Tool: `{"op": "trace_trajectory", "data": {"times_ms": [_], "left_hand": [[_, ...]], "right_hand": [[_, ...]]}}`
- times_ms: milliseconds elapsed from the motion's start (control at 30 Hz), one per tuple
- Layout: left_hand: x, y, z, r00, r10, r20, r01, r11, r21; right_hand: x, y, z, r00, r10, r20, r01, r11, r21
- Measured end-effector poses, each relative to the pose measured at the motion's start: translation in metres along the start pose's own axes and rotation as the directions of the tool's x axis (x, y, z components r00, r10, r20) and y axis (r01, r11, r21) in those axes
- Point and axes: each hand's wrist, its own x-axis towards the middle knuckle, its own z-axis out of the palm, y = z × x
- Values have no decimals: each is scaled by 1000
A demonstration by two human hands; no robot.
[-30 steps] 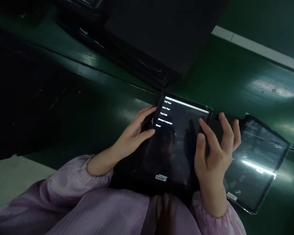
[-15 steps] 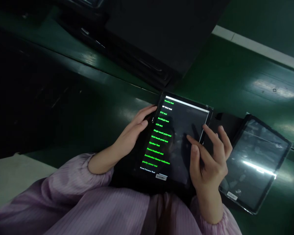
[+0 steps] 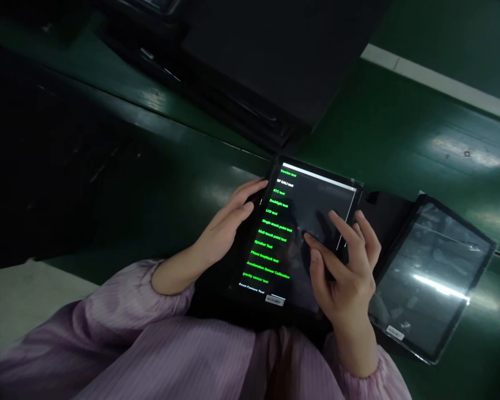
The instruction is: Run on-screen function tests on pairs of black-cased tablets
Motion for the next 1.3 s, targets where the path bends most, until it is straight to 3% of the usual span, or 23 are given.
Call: {"op": "trace_trajectory", "data": {"times_ms": [700, 967, 1067, 1300], "left_hand": [[-1, 0, 0, 999, -36, 37, 36, 999, -4], [-3, -2, 10, 995, -23, 95, 4, 981, 194], [-5, -2, 11, 990, -33, 139, 9, 985, 171], [-5, 0, 5, 997, -21, 77, 13, 995, 101]], "right_hand": [[-8, 7, 5, 988, 71, -138, -66, 997, 39], [-4, 4, 5, 986, 68, -150, -60, 996, 59], [-4, 4, 4, 987, 64, -147, -56, 997, 58], [-5, 4, 5, 984, 77, -159, -66, 995, 73]]}}
